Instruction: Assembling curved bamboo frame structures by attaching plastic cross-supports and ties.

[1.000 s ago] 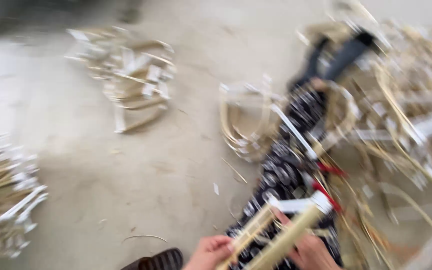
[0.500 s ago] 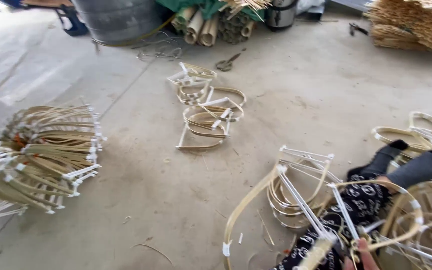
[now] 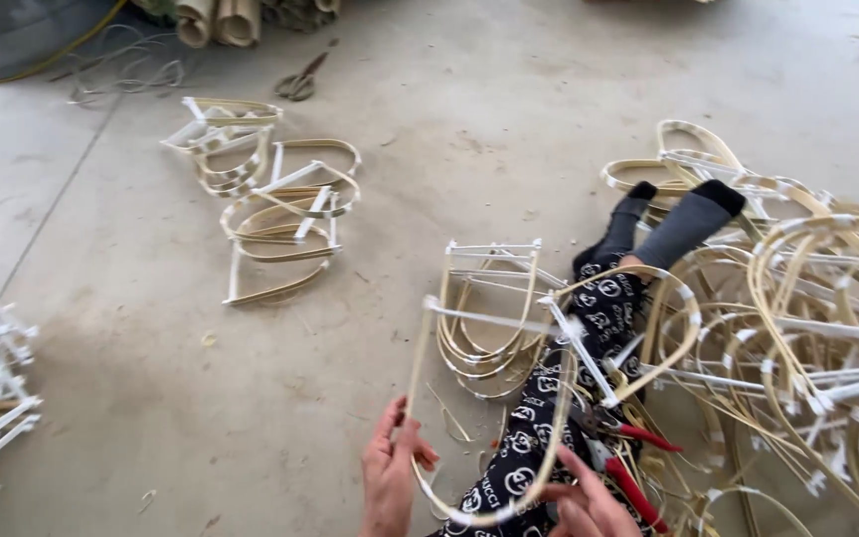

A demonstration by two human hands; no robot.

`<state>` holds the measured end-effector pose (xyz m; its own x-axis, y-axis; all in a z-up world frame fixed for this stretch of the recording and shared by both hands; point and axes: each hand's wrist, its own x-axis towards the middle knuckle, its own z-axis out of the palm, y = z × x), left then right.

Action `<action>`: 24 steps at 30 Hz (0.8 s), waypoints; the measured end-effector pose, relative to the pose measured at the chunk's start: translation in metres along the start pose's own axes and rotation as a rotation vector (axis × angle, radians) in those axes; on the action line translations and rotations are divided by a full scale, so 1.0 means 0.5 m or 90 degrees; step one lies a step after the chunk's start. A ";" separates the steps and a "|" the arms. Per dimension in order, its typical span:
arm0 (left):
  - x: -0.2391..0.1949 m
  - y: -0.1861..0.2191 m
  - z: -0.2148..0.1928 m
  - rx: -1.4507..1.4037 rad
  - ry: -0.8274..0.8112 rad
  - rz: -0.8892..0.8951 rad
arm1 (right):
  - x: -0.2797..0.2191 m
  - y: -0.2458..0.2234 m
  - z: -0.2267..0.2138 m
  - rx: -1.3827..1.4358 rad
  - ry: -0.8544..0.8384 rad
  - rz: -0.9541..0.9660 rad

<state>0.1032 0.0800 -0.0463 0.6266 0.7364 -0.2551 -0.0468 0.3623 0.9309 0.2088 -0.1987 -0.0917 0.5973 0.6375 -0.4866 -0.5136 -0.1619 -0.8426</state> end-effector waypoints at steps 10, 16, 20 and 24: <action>0.202 -0.160 0.059 0.282 -0.143 0.046 | -0.023 -0.290 -0.194 -0.051 0.379 -0.287; 0.482 -0.259 0.099 0.588 0.029 0.255 | 0.150 -0.124 -0.991 0.065 0.335 -0.118; 0.585 -0.296 0.119 0.741 0.042 0.244 | 0.188 -0.180 -0.583 0.129 0.345 -0.011; 0.614 -0.309 0.106 0.688 0.082 0.117 | 0.116 0.039 -0.220 -0.274 0.235 -0.058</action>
<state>0.3442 0.2199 -0.2547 0.5905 0.8051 -0.0566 0.6138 -0.4025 0.6791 0.3012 -0.2479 -0.1615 0.8428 0.3701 -0.3907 -0.1989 -0.4603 -0.8652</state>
